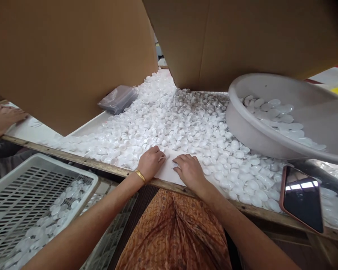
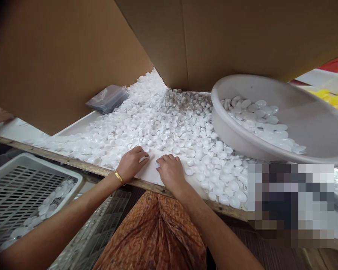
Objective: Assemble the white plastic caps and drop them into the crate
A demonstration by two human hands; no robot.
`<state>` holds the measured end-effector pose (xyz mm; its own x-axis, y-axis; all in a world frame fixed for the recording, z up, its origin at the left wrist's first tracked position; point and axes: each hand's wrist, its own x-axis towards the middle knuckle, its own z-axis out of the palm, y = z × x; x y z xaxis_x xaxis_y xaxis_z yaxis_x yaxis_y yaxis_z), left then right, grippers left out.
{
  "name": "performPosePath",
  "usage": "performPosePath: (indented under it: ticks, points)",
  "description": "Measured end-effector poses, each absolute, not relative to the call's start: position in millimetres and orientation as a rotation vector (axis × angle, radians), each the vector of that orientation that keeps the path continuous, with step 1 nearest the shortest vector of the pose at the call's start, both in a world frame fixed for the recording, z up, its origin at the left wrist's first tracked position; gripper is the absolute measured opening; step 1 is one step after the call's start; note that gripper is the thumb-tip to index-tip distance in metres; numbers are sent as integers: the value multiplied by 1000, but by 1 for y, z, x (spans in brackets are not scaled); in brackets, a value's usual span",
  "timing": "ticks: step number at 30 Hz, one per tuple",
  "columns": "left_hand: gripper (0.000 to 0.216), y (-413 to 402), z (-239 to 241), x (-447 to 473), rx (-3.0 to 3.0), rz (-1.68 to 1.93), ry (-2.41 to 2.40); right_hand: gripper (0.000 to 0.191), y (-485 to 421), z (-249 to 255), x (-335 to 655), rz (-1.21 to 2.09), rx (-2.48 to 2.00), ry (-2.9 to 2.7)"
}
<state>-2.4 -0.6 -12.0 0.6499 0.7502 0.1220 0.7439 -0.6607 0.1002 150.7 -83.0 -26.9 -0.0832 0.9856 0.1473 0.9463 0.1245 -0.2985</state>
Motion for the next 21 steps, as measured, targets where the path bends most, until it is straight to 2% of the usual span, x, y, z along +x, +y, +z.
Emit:
performPosePath:
  ticks: [4, 7, 14, 21]
  points:
    - [29, 0, -13, 11, 2664, 294, 1456, 20, -83, -29, 153, 184, -1892, -2048]
    - [21, 8, -14, 24, 2672, 251, 1473, 18, -83, -30, 153, 209, -1893, -2028]
    - [21, 1, 1, 16, 2832, 181, 1079, 19, -83, -31, 153, 239, -1869, -1991]
    - [26, -12, -12, 8, 2948, 228, 854, 18, -78, -36, 154, 318, -1872, -1932]
